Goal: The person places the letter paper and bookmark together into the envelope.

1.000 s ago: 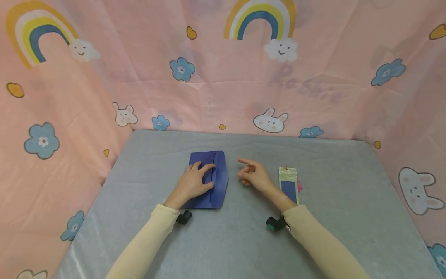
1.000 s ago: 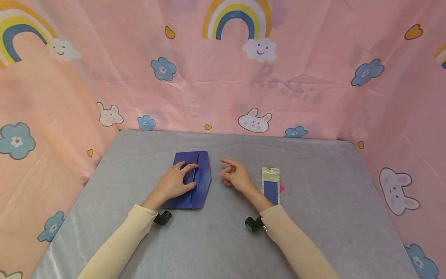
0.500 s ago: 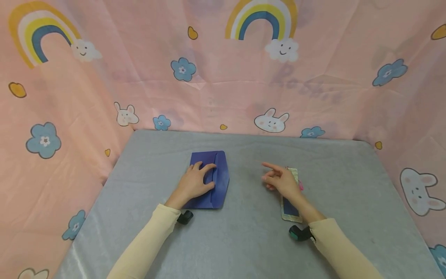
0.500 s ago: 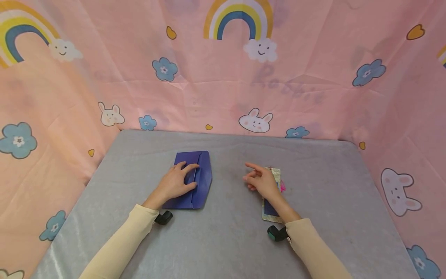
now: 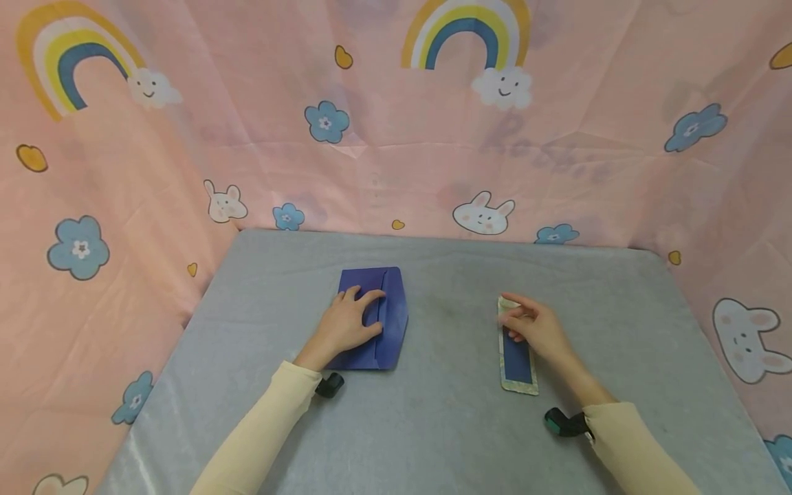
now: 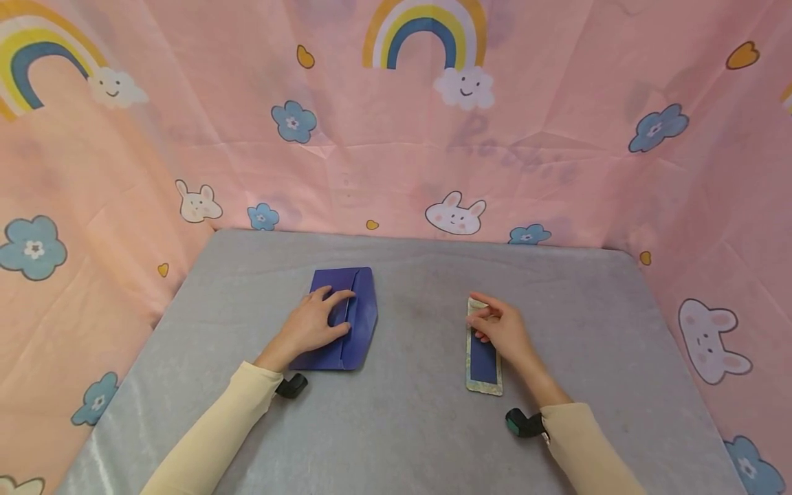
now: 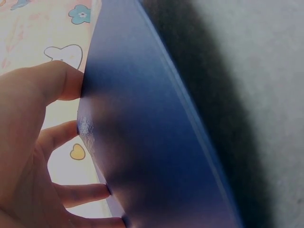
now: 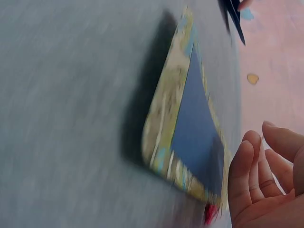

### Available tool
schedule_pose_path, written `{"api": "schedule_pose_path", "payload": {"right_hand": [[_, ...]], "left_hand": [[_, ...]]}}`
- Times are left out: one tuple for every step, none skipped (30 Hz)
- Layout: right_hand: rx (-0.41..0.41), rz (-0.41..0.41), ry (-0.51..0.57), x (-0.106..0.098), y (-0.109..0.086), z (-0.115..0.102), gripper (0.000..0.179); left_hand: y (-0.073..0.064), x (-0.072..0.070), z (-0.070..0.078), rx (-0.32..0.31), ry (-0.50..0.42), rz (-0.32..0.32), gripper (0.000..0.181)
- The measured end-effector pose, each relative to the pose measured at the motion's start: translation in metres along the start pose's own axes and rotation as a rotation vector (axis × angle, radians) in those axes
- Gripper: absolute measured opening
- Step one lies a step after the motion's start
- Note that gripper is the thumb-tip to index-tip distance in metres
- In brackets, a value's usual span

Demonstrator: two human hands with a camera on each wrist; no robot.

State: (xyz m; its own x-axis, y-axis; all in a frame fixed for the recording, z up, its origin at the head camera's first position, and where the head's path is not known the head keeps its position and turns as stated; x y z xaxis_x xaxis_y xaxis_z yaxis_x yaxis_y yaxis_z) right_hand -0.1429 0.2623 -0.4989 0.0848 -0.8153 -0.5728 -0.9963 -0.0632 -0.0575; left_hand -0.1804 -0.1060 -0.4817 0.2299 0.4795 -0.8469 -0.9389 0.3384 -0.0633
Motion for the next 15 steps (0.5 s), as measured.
{"api": "schedule_pose_path", "payload": {"right_hand": [[0.001,0.004,-0.01,-0.002,-0.001,0.002,0.055],[0.0,0.008,-0.019,-0.004,-0.002,0.003,0.055],[0.003,0.011,-0.032,-0.006,-0.003,0.005,0.054],[0.004,0.014,-0.048,-0.008,-0.004,0.006,0.054],[0.005,0.019,-0.065,-0.01,-0.005,0.008,0.054],[0.008,0.028,-0.079,-0.012,-0.006,0.01,0.054],[0.009,0.039,-0.093,-0.013,-0.007,0.011,0.053],[0.011,0.047,-0.108,-0.015,-0.008,0.013,0.053],[0.011,0.055,-0.122,-0.016,-0.009,0.014,0.053],[0.011,0.065,-0.135,-0.018,-0.011,0.015,0.053],[0.012,0.071,-0.142,-0.019,-0.012,0.017,0.053],[0.013,0.078,-0.153,-0.02,-0.013,0.017,0.053],[0.017,0.082,-0.169,-0.021,-0.015,0.018,0.053],[0.022,0.084,-0.186,-0.021,-0.016,0.019,0.053],[0.025,0.088,-0.2,-0.022,-0.017,0.02,0.053]], "left_hand": [[0.0,0.0,0.0,0.0,0.0,0.001,0.059],[0.0,0.0,0.0,0.0,0.0,0.001,0.058],[0.0,0.0,0.0,0.0,0.0,0.002,0.058],[0.0,0.0,0.0,-0.001,0.0,0.002,0.058],[0.0,0.0,0.0,-0.001,-0.001,0.002,0.059],[0.0,0.0,0.0,-0.001,-0.002,0.002,0.059],[0.0,0.0,0.0,-0.002,-0.002,0.003,0.059],[0.0,0.0,0.0,-0.002,-0.003,0.003,0.059],[0.0,0.0,0.0,-0.002,-0.004,0.003,0.059],[0.0,0.0,0.0,-0.001,-0.004,0.004,0.059],[0.0,0.0,0.0,0.001,-0.004,0.004,0.059],[0.0,0.0,0.0,0.001,-0.002,0.004,0.059],[0.0,0.0,0.0,0.002,-0.002,0.005,0.059],[-0.001,0.0,0.0,0.003,-0.002,0.005,0.059],[-0.001,0.0,0.0,0.004,-0.002,0.005,0.059]]}}
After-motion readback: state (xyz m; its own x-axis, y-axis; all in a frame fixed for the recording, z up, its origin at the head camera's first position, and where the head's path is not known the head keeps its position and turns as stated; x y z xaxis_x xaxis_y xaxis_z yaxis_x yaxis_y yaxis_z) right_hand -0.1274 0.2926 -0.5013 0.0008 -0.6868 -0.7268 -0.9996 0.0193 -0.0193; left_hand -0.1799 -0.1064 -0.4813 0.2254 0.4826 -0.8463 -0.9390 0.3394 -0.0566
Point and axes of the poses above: each hand's wrist, its own y-axis towards the middle knuckle, its own x-axis out of the palm, z = x × y, the point moved 2 cm from there along y, towards the middle knuckle, and after that the axes turned 11 degrees about -y, right-handed, at the moved point
